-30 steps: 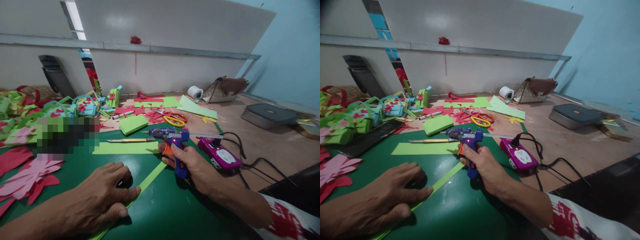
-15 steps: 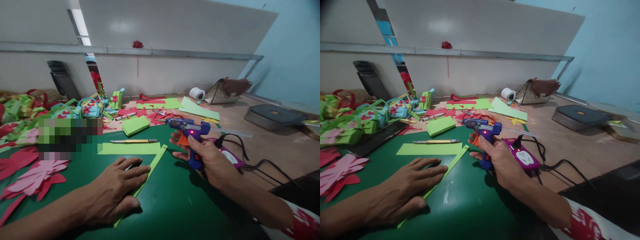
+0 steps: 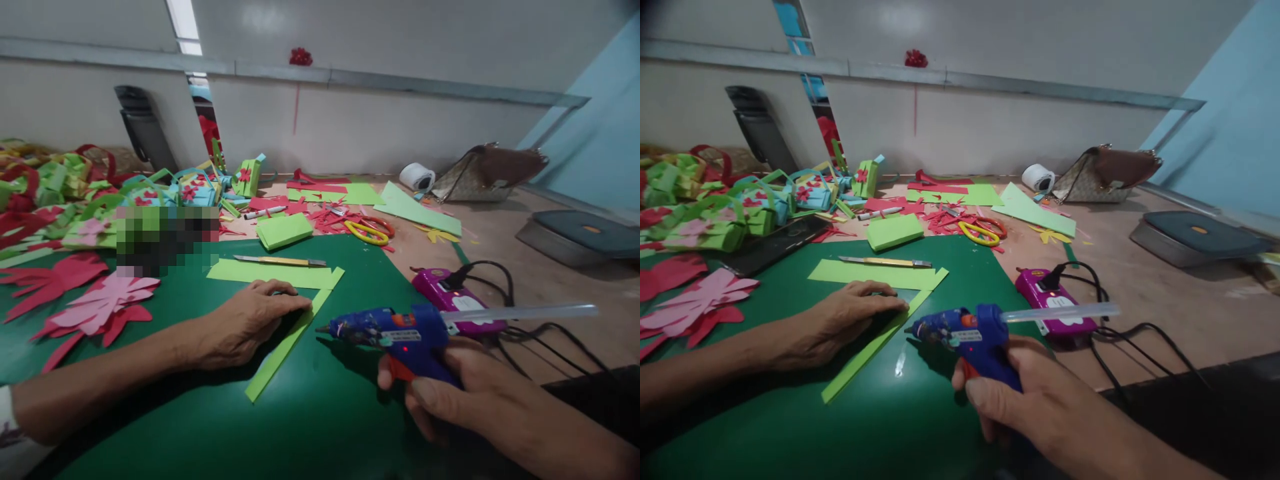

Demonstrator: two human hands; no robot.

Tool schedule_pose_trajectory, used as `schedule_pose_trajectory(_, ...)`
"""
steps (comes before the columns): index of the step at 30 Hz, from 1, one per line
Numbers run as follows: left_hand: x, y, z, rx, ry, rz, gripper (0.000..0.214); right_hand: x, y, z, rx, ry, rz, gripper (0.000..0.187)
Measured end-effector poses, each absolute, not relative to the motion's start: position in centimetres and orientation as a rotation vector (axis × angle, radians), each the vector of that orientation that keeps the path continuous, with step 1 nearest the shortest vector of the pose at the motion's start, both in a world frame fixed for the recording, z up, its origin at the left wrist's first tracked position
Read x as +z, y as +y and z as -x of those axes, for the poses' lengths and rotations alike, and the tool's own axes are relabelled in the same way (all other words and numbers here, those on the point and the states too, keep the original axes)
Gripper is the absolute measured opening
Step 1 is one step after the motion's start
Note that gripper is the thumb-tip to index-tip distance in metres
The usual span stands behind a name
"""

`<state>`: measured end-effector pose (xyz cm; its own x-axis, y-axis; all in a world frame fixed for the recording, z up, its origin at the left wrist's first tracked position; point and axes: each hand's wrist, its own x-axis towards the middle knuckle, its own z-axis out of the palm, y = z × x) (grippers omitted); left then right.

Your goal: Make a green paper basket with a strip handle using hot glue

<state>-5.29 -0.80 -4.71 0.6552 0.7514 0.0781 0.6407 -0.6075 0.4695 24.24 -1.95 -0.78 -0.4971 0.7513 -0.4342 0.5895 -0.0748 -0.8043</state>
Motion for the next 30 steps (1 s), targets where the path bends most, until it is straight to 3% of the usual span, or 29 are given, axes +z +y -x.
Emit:
schedule_pose_trajectory(7,-4.4,-0.4,5.4,0.338,1.058,-2.466,0.041,-0.6,-2.0,-22.9,1.506,-2.201,1.575,0.036)
schedule_pose_trajectory(19,-5.1,0.0,5.4,0.344,0.922,-2.574,0.039,-0.7,-1.6,-22.1,1.288,-2.288,1.63,0.045)
schedule_pose_trajectory(25,-4.9,0.0,5.2,0.312,0.905,-2.612,0.038,-0.9,-1.7,-22.8,1.184,-2.307,1.789,0.03)
schedule_pose_trajectory(27,-4.8,0.0,5.1,0.312,0.909,-2.614,0.037,-1.0,-1.7,-23.4,1.12,-2.389,1.701,0.02)
schedule_pose_trajectory(30,-4.7,-0.1,5.1,0.306,0.92,-2.623,0.037,-1.4,-1.9,-24.2,0.996,-2.386,1.466,0.026)
